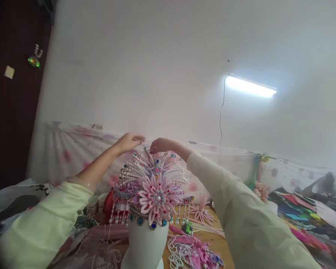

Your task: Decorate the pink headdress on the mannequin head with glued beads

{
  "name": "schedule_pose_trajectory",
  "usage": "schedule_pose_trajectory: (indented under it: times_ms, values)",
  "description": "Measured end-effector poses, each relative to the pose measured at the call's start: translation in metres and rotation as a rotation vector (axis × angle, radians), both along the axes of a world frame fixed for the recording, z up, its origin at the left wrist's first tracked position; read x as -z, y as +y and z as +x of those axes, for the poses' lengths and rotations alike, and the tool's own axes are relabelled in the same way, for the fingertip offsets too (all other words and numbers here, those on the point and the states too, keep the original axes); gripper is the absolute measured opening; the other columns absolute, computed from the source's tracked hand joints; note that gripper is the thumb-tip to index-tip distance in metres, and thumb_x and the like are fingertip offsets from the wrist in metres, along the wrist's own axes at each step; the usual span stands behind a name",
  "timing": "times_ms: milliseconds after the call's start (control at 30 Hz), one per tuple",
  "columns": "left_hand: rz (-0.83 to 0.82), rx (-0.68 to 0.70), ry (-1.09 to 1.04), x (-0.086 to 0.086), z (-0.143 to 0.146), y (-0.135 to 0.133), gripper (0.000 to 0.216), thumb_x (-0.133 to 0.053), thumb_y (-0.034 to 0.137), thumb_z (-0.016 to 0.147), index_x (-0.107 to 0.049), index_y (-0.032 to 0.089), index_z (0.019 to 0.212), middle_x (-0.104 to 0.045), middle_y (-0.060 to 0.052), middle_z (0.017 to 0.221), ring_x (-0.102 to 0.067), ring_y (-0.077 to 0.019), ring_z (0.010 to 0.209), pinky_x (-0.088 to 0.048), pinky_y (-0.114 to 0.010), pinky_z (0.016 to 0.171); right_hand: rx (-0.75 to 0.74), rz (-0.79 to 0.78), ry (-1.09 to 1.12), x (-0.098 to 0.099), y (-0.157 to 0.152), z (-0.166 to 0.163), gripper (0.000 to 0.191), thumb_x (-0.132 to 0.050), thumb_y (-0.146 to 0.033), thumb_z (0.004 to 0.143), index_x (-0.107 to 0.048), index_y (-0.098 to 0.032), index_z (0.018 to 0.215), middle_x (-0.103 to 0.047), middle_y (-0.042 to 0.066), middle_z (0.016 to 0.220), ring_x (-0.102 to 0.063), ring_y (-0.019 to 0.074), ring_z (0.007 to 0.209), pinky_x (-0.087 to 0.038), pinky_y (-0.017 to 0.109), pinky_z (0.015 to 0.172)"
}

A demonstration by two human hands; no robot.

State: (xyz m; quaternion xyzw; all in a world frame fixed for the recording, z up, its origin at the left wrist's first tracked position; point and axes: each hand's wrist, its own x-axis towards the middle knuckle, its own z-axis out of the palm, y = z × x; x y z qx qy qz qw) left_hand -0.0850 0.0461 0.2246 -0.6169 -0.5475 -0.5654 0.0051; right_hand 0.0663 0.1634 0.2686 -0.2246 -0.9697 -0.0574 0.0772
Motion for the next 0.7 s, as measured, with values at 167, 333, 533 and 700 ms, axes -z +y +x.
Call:
schedule_pose_trajectory:
  times_ms: [167,333,533,700]
  values:
    - [-0.193,0.218,0.177,-0.002,-0.001,0.041,0.024,-0.057,-0.004,0.076,-0.072,0.013,0.084,-0.08,-0.003,0.09,-0.074,-0.0198,0.096,-0.055,-0.038,0.095,-0.017,-0.042,0.016,-0.003,0.014,0.004,0.011,-0.072,-0.018,0.087,-0.07,-0.016,0.098,-0.073,0.005,0.103,-0.067,0.0203,0.099,-0.051,0.042,0.096]
    - [-0.28,0.371,0.236,0.0,-0.007,0.05,0.043,-0.049,0.0,0.064,-0.077,0.014,0.093,-0.082,-0.003,0.096,-0.072,-0.0219,0.106,-0.053,-0.029,0.092,-0.006,-0.116,0.006,-0.008,0.016,0.013,0.014,-0.066,-0.02,0.084,-0.074,-0.02,0.096,-0.076,0.003,0.104,-0.067,0.0203,0.097,-0.049,0.032,0.089]
    - [-0.241,0.336,0.24,0.001,-0.02,0.047,0.032,-0.063,0.017,0.072,-0.075,0.012,0.101,-0.08,-0.009,0.105,-0.072,-0.0239,0.102,-0.053,-0.03,0.089,0.026,-0.089,0.0,-0.001,-0.003,0.012,0.022,-0.075,-0.038,0.077,-0.074,-0.022,0.093,-0.074,0.002,0.095,-0.064,0.0215,0.089,-0.044,0.031,0.078]
    - [-0.22,0.264,0.296,-0.003,-0.022,0.044,0.031,-0.056,0.034,0.084,-0.076,0.012,0.089,-0.08,-0.009,0.099,-0.071,-0.0255,0.1,-0.05,-0.031,0.088,0.031,-0.035,0.036,0.004,-0.007,0.01,0.018,-0.073,-0.037,0.078,-0.073,-0.02,0.084,-0.068,0.001,0.079,-0.057,0.0176,0.073,-0.04,0.031,0.069]
